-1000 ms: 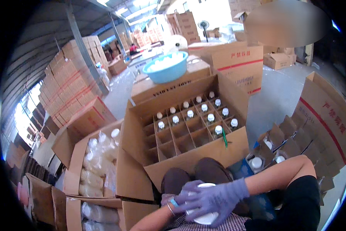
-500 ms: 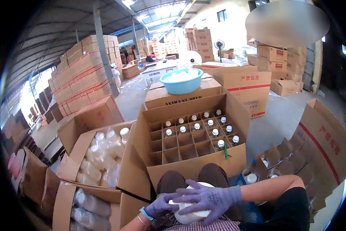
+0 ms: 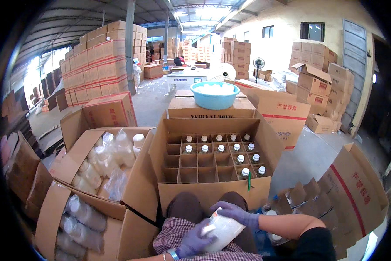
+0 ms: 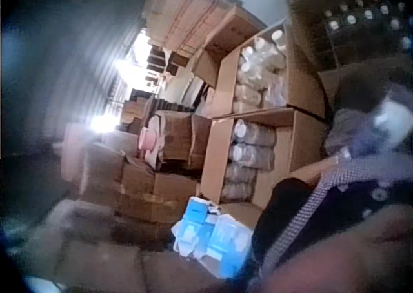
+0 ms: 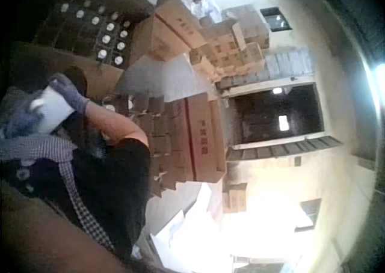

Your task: The person assembles white plastic containers by inserting a lid into the body, wiping the rim with a green tool, and placing the unit into a plastic bag. The person then places the bagged container into a cardboard box.

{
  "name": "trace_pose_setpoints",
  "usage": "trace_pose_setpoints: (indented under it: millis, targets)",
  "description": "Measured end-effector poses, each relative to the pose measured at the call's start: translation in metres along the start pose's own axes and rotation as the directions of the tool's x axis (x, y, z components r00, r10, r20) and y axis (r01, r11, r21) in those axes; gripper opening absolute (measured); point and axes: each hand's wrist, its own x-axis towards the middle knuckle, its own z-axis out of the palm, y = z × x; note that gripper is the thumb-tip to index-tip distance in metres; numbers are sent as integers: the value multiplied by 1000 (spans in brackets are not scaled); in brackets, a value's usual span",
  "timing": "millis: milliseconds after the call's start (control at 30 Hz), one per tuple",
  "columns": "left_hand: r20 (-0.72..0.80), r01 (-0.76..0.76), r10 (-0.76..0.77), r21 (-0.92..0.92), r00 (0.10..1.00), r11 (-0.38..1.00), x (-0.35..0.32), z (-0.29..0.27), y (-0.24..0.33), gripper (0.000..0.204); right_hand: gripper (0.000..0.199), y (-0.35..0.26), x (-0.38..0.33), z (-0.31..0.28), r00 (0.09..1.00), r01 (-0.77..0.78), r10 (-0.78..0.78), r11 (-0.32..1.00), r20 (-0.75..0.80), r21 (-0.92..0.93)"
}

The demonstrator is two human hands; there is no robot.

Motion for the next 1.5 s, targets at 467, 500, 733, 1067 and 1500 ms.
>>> trace_pose_setpoints:
  millis: [467,500,733,1067,1500]
  targets:
    - [34,185,-182,-252,983,950,-13,-54,-12,67,65,-75,14,20,924,366,-258,807,281,-464]
    - [-29,172,-180,-186,983,967,-18,-48,-1,65,62,-70,22,21,931,328,-233,870,280,-369]
    - [-104,185,-218,-258,970,948,-1,-43,55,73,47,1,65,-59,897,-180,-136,755,-420,-630]
    - [-52,248,-268,-242,962,938,-2,-65,27,73,55,160,33,-213,592,-796,278,346,-756,-496]
    - [486,219,-107,-179,867,959,48,-102,-13,66,27,-170,-50,-36,838,542,-390,518,380,-662]
